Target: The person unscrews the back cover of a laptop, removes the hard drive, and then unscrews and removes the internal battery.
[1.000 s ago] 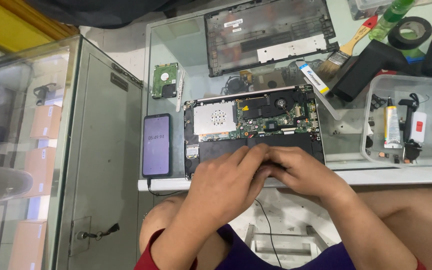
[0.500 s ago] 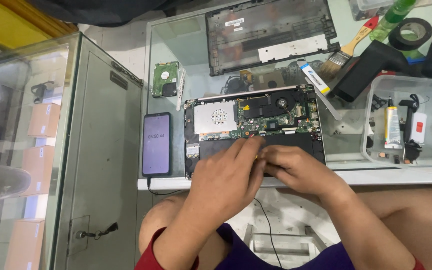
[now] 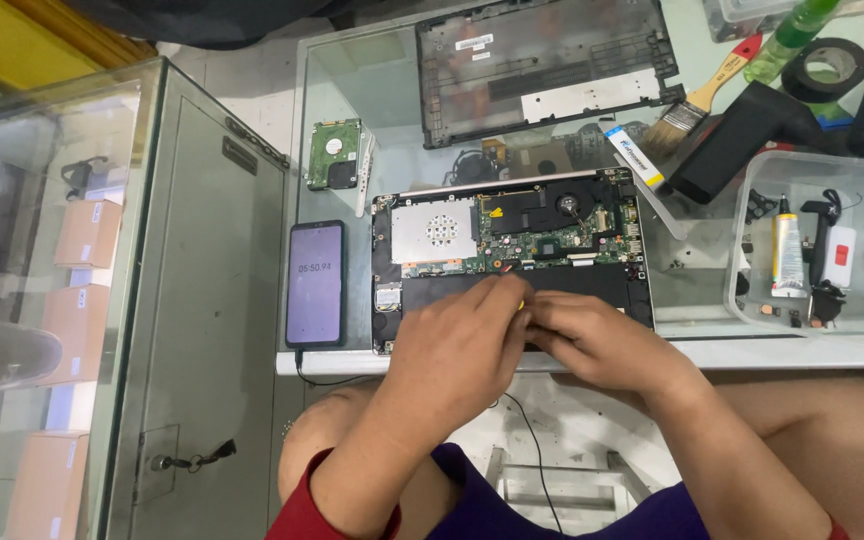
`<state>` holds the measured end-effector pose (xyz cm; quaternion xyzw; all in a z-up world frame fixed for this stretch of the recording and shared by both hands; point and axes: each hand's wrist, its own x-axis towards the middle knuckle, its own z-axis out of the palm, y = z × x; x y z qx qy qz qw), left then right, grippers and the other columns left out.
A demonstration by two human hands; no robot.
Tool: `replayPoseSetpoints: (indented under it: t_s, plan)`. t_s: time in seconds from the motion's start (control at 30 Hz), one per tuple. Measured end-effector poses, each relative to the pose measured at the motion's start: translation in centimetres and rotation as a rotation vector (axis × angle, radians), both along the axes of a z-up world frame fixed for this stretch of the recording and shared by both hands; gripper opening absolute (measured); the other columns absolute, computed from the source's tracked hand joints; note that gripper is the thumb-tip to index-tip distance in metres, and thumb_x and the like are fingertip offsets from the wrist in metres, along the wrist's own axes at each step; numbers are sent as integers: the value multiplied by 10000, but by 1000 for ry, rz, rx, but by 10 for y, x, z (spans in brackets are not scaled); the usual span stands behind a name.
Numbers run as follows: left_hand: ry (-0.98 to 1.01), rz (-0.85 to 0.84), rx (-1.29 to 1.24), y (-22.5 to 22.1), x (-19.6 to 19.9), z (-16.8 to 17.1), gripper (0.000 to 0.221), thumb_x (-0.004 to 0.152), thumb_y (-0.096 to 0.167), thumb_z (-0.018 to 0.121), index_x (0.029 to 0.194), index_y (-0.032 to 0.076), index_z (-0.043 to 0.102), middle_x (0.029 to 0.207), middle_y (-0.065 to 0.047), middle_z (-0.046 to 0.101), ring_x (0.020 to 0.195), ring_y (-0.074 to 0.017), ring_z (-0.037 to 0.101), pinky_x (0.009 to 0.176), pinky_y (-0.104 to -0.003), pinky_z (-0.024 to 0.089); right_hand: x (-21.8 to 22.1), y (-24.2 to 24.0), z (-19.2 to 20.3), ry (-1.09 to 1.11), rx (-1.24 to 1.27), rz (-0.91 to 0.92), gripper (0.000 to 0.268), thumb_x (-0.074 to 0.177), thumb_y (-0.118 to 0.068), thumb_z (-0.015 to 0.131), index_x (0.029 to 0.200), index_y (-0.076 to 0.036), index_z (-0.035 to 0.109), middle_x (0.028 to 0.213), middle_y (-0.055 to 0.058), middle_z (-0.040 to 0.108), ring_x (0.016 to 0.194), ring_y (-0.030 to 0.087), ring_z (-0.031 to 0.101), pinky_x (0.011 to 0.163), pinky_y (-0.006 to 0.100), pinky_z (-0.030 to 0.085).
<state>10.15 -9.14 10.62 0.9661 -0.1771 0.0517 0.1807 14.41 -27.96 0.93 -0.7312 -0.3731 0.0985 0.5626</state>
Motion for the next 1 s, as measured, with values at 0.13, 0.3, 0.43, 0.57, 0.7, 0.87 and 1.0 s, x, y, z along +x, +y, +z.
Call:
replayPoseSetpoints:
  t_s: [0.13,0.3,0.43,0.57,0.7,0.87,1.0]
  plan:
    - [19,-12,-15,3,7,5,160,918,263,662,1034,154,643,775,-61,690,686,-338,732,559,-470,577,1,-1,5,16,-15,-1,176,881,16,643,1000,-48,754,951,143,802,900,394,743,795,498,600]
    - [119,-7,-50,5,11,19,192,954,275,664,1036,102,677,799,-117,745,692,-348,754,565,-440,589,-1,1,5,33,21,-90,133,870,5,715,996,-30,741,929,150,800,885,352,777,772,469,610]
    - [121,-9,-64,6,11,20,208,949,279,664,1054,99,674,805,-135,747,701,-375,752,573,-461,585,-2,1,2,54,25,-120,122,862,3,733,978,-28,752,894,146,799,858,332,778,758,463,613]
    - [136,-36,-112,7,10,17,225,958,285,646,1091,105,667,826,-135,749,730,-385,754,593,-477,590,-1,2,-2,44,24,-161,108,844,-16,770,949,-35,753,857,138,795,825,321,783,716,453,618]
    - [121,-49,-183,7,9,23,246,961,253,652,1134,78,665,849,-177,761,731,-399,756,615,-489,595,2,-1,-18,50,42,-217,150,805,17,792,948,-23,772,844,134,804,806,332,780,728,463,607]
    - [147,-40,-183,6,15,21,255,965,231,633,1160,68,660,835,-170,766,711,-377,760,609,-471,598,3,1,0,28,60,-248,189,806,24,797,987,-25,775,893,132,812,846,313,781,751,452,605]
    - [199,-13,-220,11,24,10,261,996,243,580,1168,66,665,819,-176,761,680,-361,759,594,-460,602,4,3,14,1,74,-229,262,795,41,795,1053,13,759,970,177,812,924,365,773,810,490,597]
